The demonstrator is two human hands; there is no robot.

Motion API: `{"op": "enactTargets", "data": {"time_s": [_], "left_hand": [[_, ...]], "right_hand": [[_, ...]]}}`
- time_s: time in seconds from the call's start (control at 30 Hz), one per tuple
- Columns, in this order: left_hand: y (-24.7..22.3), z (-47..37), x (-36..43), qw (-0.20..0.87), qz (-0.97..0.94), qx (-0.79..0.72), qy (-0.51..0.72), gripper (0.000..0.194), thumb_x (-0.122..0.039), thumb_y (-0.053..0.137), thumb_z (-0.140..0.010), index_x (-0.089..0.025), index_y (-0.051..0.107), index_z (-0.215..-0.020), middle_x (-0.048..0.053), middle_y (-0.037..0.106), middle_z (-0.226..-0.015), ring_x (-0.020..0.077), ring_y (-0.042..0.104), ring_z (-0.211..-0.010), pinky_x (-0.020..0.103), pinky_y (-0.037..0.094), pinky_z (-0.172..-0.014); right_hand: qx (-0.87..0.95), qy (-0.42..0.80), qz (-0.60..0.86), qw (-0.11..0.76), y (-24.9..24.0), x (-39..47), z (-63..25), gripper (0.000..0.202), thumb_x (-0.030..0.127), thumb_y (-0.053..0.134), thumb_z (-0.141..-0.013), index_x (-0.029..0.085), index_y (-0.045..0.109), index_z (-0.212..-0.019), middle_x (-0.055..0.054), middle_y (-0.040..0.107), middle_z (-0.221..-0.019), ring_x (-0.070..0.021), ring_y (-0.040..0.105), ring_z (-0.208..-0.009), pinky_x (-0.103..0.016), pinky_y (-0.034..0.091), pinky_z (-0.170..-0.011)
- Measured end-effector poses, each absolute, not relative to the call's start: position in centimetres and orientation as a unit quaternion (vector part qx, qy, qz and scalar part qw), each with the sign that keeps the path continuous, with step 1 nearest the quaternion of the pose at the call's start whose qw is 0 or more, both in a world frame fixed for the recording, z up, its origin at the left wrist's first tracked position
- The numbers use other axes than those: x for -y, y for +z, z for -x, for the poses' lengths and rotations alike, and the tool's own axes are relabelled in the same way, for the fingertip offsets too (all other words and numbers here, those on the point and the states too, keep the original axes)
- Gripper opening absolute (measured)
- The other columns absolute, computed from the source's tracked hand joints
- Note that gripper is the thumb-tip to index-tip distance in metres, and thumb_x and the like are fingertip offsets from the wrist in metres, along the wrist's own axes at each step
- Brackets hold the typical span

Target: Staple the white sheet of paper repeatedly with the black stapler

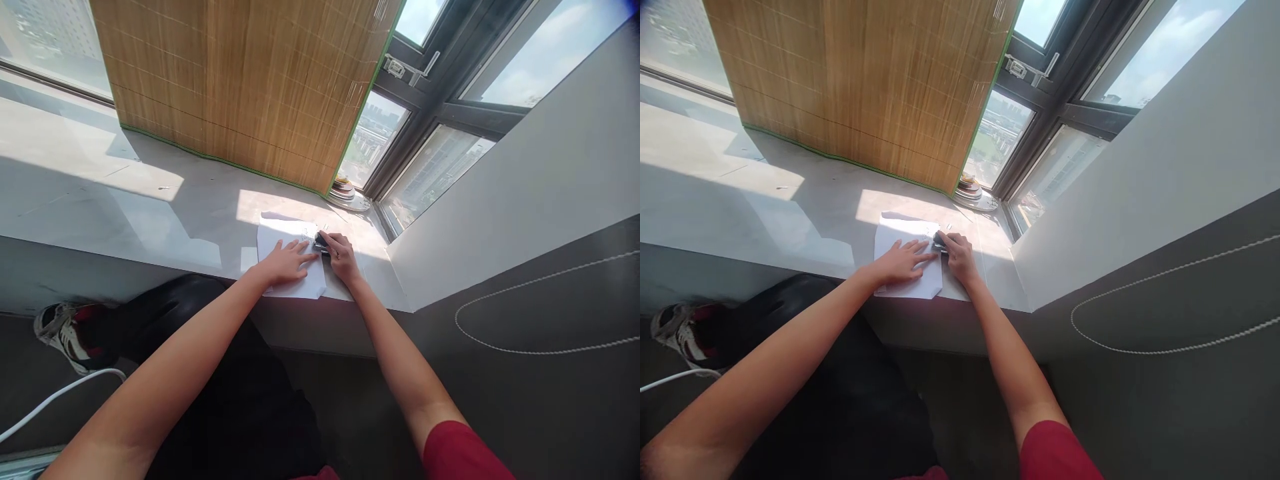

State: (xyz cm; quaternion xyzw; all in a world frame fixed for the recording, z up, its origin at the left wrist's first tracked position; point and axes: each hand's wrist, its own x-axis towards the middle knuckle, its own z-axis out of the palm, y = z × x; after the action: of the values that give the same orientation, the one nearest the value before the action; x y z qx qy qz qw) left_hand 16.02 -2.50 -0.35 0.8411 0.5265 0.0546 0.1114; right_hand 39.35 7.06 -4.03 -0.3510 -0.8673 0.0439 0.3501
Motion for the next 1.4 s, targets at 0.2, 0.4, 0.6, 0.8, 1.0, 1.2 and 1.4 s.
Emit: {"op": "enactTargets", "data": {"time_s": [0.2, 0.4, 0.6, 0.8, 1.0, 1.2, 1.4], "left_hand": [[-0.4, -16.1, 2.4, 0.119, -0.84, -0.527, 0.054, 0.064, -0.039, 0.048, -0.105, -0.038, 0.046, -0.168, 0.008, 0.023, -0.185, 0.0388, 0.022, -0.169, 0.075, 0.018, -0.13], [-0.7, -16.1, 2.2, 0.118, -0.84, -0.527, 0.058, 0.064, -0.039, 0.05, -0.104, -0.039, 0.048, -0.168, 0.007, 0.025, -0.184, 0.0395, 0.024, -0.168, 0.074, 0.017, -0.13], [-1.0, -16.0, 2.1, 0.122, -0.84, -0.523, 0.078, 0.063, -0.038, 0.052, -0.103, -0.039, 0.051, -0.166, 0.007, 0.027, -0.184, 0.0412, 0.025, -0.168, 0.077, 0.017, -0.13], [-1.1, -16.0, 2.0, 0.11, -0.842, -0.524, 0.066, 0.063, -0.04, 0.05, -0.104, -0.039, 0.049, -0.167, 0.009, 0.026, -0.184, 0.0395, 0.025, -0.168, 0.075, 0.02, -0.129], [-1.1, -16.0, 2.0, 0.12, -0.84, -0.524, 0.077, 0.063, -0.039, 0.051, -0.104, -0.038, 0.05, -0.166, 0.008, 0.027, -0.183, 0.0415, 0.026, -0.167, 0.076, 0.018, -0.13], [-0.9, -16.0, 2.1, 0.119, -0.842, -0.522, 0.067, 0.063, -0.039, 0.05, -0.104, -0.037, 0.05, -0.167, 0.01, 0.027, -0.183, 0.0405, 0.026, -0.168, 0.076, 0.018, -0.129], [-0.9, -15.8, 2.2, 0.112, -0.84, -0.526, 0.072, 0.063, -0.039, 0.051, -0.103, -0.037, 0.052, -0.165, 0.009, 0.028, -0.183, 0.0406, 0.029, -0.166, 0.075, 0.02, -0.13]], "right_hand": [[0.87, 0.008, 0.369, 0.326, -4.0, -6.8, -39.2, 0.054, 0.016, 0.047, -0.107, 0.033, 0.066, -0.154, -0.009, 0.072, -0.13, -0.028, 0.063, -0.113, -0.044, 0.051, -0.102], [0.871, 0.008, 0.38, 0.31, -3.9, -6.6, -39.1, 0.054, 0.017, 0.046, -0.108, 0.035, 0.066, -0.155, -0.009, 0.071, -0.132, -0.0281, 0.062, -0.114, -0.043, 0.048, -0.103], [0.87, 0.026, 0.392, 0.297, -3.4, -6.4, -39.0, 0.055, 0.018, 0.045, -0.108, 0.036, 0.064, -0.156, -0.009, 0.071, -0.134, -0.0297, 0.061, -0.116, -0.046, 0.047, -0.104], [0.874, 0.013, 0.389, 0.292, -3.4, -6.3, -39.0, 0.054, 0.018, 0.044, -0.108, 0.035, 0.066, -0.154, -0.008, 0.071, -0.134, -0.0294, 0.06, -0.116, -0.045, 0.044, -0.102], [0.876, 0.003, 0.397, 0.275, -3.2, -6.0, -38.8, 0.057, 0.013, 0.045, -0.106, 0.038, 0.067, -0.152, -0.007, 0.071, -0.134, -0.0301, 0.059, -0.116, -0.046, 0.041, -0.103], [0.868, -0.008, 0.415, 0.273, -3.4, -5.5, -38.1, 0.06, 0.012, 0.045, -0.105, 0.043, 0.068, -0.15, -0.008, 0.07, -0.132, -0.0317, 0.053, -0.119, -0.05, 0.038, -0.103], [0.868, -0.034, 0.424, 0.255, -3.2, -4.9, -36.9, 0.058, 0.01, 0.053, -0.1, 0.044, 0.075, -0.14, -0.009, 0.072, -0.13, -0.034, 0.051, -0.119, -0.055, 0.033, -0.104]]}}
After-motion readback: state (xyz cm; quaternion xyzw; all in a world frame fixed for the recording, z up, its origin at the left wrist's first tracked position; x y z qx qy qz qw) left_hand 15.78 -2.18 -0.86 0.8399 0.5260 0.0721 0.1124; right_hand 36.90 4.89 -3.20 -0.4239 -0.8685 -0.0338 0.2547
